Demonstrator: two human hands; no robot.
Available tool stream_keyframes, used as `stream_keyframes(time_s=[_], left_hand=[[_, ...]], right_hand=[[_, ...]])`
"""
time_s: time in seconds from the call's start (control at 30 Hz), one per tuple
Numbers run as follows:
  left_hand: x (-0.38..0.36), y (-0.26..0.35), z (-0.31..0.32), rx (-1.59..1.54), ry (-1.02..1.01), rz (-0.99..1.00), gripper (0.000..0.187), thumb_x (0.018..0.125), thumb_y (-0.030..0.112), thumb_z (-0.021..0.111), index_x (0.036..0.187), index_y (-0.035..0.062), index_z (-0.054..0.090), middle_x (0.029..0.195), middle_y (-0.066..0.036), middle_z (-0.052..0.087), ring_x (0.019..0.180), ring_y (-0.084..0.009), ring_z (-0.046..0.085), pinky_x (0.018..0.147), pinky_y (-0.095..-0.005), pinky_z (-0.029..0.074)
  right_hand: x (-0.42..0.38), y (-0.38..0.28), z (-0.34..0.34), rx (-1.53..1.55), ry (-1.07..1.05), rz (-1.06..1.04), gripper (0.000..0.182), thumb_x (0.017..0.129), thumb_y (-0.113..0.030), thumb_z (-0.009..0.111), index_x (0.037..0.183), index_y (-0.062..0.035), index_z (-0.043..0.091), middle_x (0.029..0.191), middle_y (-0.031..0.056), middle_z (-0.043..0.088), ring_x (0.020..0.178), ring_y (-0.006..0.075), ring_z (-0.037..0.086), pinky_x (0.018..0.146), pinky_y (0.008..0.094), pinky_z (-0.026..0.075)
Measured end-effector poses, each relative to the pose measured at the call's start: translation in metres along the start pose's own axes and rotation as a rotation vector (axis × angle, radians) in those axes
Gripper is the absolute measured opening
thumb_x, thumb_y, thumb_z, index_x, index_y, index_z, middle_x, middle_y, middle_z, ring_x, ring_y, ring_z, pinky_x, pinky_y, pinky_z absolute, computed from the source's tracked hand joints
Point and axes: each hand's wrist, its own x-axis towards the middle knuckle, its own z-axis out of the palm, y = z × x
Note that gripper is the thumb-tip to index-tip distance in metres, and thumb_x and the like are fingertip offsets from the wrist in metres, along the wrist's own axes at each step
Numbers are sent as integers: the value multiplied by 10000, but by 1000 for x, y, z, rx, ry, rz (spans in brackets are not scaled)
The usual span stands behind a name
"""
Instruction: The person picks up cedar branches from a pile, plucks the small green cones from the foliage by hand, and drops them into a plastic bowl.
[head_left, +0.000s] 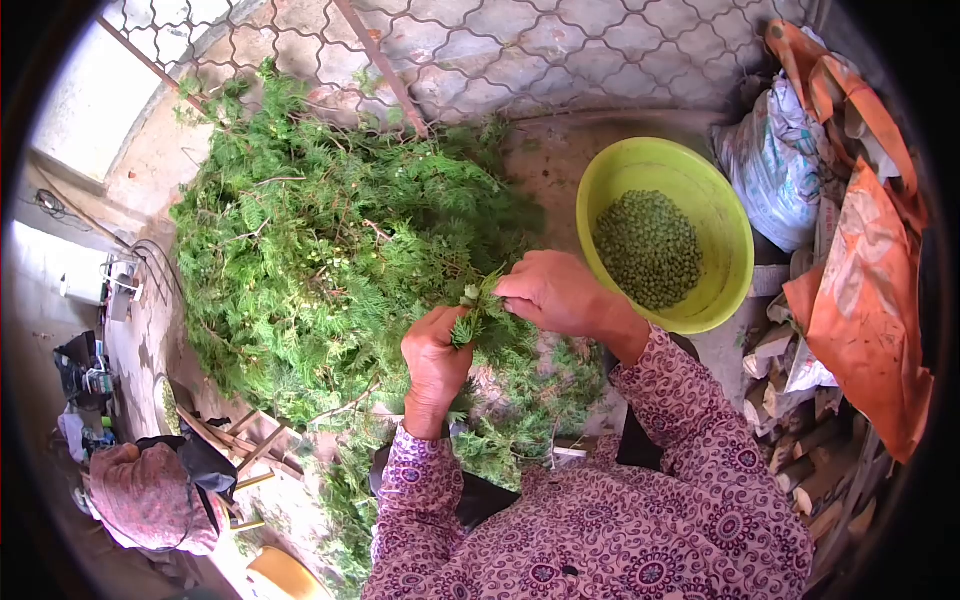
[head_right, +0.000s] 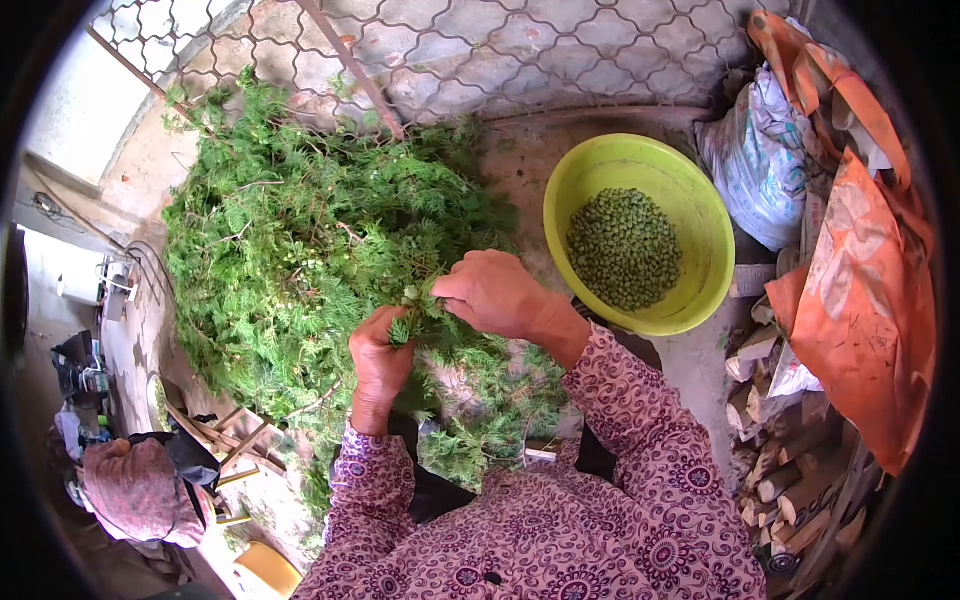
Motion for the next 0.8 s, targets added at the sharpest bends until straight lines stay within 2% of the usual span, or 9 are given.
stream_keyframes(time_s=[0.33, 0.4, 0.43, 0.5, 0.53, 0.57, 0.63, 0.77, 0.8], left_hand=[[-2, -6, 6, -249, -30, -140, 256, 589, -44, 650, 828, 47, 627, 787, -104, 621, 691, -239, 618, 601, -276, 472], [-3, -4, 5, -289, -22, -169, 246, 596, -50, 647, 823, 44, 629, 789, -108, 623, 691, -232, 620, 601, -270, 471], [-4, -3, 2, -275, -21, -168, 240, 601, -53, 645, 820, 45, 630, 790, -109, 623, 688, -227, 620, 602, -270, 470], [-4, -3, 1, -263, -17, -164, 234, 606, -57, 643, 817, 45, 631, 792, -109, 624, 686, -222, 620, 603, -270, 470], [-5, -3, 1, -269, 2, -152, 242, 601, -55, 645, 821, 47, 631, 783, -105, 622, 681, -224, 618, 599, -272, 469], [-6, -4, 1, -272, 21, -142, 251, 596, -53, 647, 825, 49, 630, 774, -102, 620, 677, -226, 617, 596, -274, 468], [-6, -4, 0, -197, 42, -87, 268, 576, -49, 649, 823, 53, 629, 759, -97, 616, 664, -234, 609, 582, -284, 466], [-2, 3, -1, 21, 37, 68, 330, 507, -29, 654, 820, 69, 622, 727, -81, 605, 653, -263, 588, 564, -323, 457], [-1, 5, -1, 20, 37, 71, 330, 507, -29, 654, 820, 69, 622, 727, -81, 605, 653, -263, 588, 564, -323, 457]], right_hand=[[-2, 1, 4, 138, 189, 21, 231, 700, -90, 583, 930, -107, 583, 709, 95, 562, 698, 306, 544, 615, 412, 425], [0, 2, 10, 109, 412, 27, 222, 713, -53, 571, 930, -92, 588, 683, 88, 561, 617, 255, 560, 546, 356, 434], [1, 3, 6, 108, 412, 26, 222, 713, -53, 571, 930, -92, 588, 683, 88, 561, 617, 255, 560, 546, 356, 434], [4, 10, -9, 531, 422, 439, 98, 782, -41, 530, 861, -16, 583, 739, 39, 590, 618, 120, 572, 540, 244, 443], [6, 13, -13, 736, 444, 444, 98, 808, -70, 520, 854, -4, 576, 713, -1, 562, 583, 55, 526, 521, 199, 422], [7, 15, -15, 737, 440, 442, 98, 808, -70, 520, 854, -4, 576, 713, -1, 562, 583, 55, 526, 521, 199, 422], [6, 18, -19, 1013, 324, 540, 98, 803, -67, 528, 858, -5, 579, 718, 5, 563, 566, 65, 514, 529, 186, 414], [10, 17, -30, 1050, 414, 535, 102, 789, -78, 550, 858, -11, 584, 717, 7, 565, 595, 62, 507, 541, 176, 410], [10, 19, -27, 905, 306, 437, 101, 780, -84, 566, 852, -16, 592, 724, 5, 571, 598, 68, 509, 535, 193, 412]])
